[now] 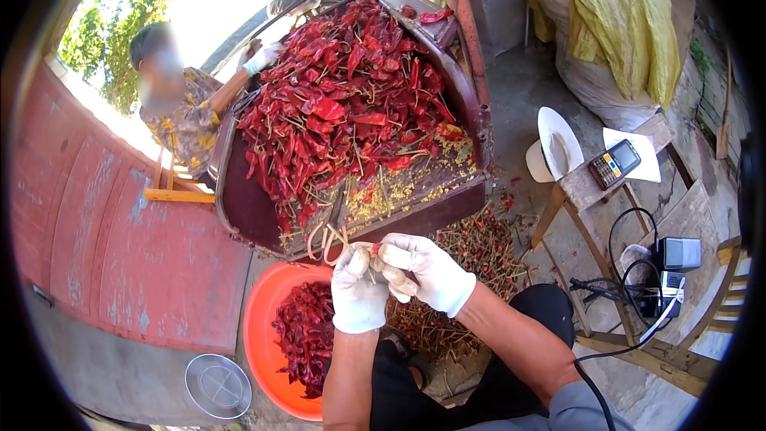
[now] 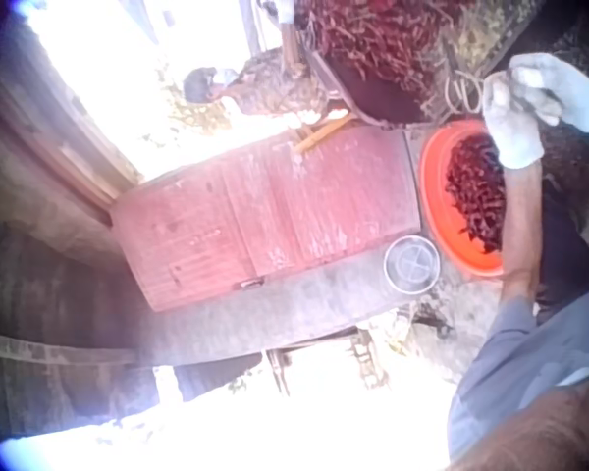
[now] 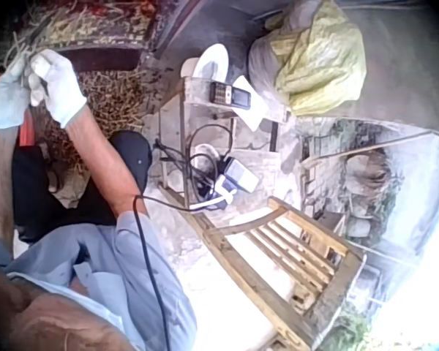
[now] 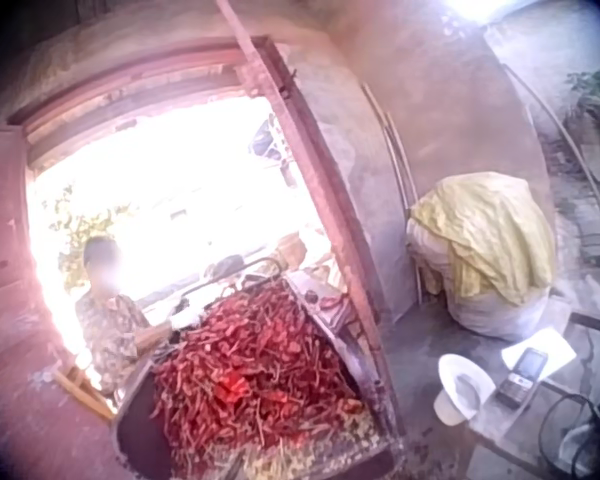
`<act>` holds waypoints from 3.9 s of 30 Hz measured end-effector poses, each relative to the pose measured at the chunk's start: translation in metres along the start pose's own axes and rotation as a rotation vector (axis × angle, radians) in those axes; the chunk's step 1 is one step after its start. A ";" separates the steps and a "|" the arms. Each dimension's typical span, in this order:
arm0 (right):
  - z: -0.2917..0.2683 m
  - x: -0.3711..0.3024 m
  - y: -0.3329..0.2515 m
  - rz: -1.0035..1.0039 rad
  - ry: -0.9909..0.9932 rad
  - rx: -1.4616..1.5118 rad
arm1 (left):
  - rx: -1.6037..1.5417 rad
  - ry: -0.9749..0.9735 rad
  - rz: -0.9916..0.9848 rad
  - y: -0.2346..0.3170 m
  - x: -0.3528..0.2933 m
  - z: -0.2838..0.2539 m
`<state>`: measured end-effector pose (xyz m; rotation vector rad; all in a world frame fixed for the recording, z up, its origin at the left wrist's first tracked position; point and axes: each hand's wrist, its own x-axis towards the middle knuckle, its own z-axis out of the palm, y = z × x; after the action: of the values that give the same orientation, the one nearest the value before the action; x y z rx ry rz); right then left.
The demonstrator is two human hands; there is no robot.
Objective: The person using scissors to cut the stems off of red chili peppers and placing the processed peppers into a red basin.
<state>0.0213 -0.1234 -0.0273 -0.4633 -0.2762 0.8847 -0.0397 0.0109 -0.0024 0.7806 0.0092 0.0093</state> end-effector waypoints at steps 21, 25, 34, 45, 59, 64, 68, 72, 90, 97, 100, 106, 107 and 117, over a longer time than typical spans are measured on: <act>-0.010 -0.004 0.002 0.209 -0.044 0.246 | 0.630 0.095 0.351 -0.003 0.005 -0.020; 0.004 -0.008 -0.010 0.183 0.053 -0.263 | 0.630 0.130 0.346 -0.002 0.003 -0.012; 0.010 -0.009 -0.008 -0.107 -0.003 -1.312 | 0.736 0.375 0.248 0.009 0.014 -0.016; 0.011 -0.005 -0.016 -0.092 0.111 -0.596 | 1.441 0.411 0.263 0.010 0.048 -0.077; 0.008 0.003 -0.017 -0.086 0.115 -0.625 | 2.436 0.171 0.368 -0.034 0.213 -0.062; 0.000 0.004 -0.022 -0.056 0.195 -0.605 | 2.498 0.171 0.431 -0.041 0.227 -0.071; -0.005 0.007 -0.024 -0.085 0.328 -0.588 | 2.273 0.298 0.571 -0.027 0.211 -0.071; -0.014 0.013 -0.020 -0.219 0.441 -0.498 | 1.903 0.384 0.634 -0.003 0.170 -0.084; -0.008 0.010 0.006 -0.402 0.414 -1.009 | 1.450 0.321 0.430 -0.016 0.015 -0.016; -0.009 0.006 0.001 -0.624 0.311 -1.381 | 1.120 0.383 0.326 0.014 0.001 0.004; -0.010 0.007 0.006 -0.720 0.257 -1.598 | 1.467 0.274 0.597 0.013 0.004 -0.008; -0.003 0.013 0.016 -0.558 0.281 -1.413 | 1.429 0.386 0.620 0.010 0.004 -0.012; -0.001 0.014 0.015 -0.520 0.283 -1.366 | 1.422 0.401 0.609 0.009 0.004 -0.013; 0.004 0.007 0.021 -0.357 0.338 -0.837 | 0.336 0.362 0.317 -0.001 0.009 -0.017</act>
<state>0.0095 -0.1057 -0.0336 -1.2806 -0.3983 0.2943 -0.0311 0.0225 -0.0151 1.1007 0.2353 0.4593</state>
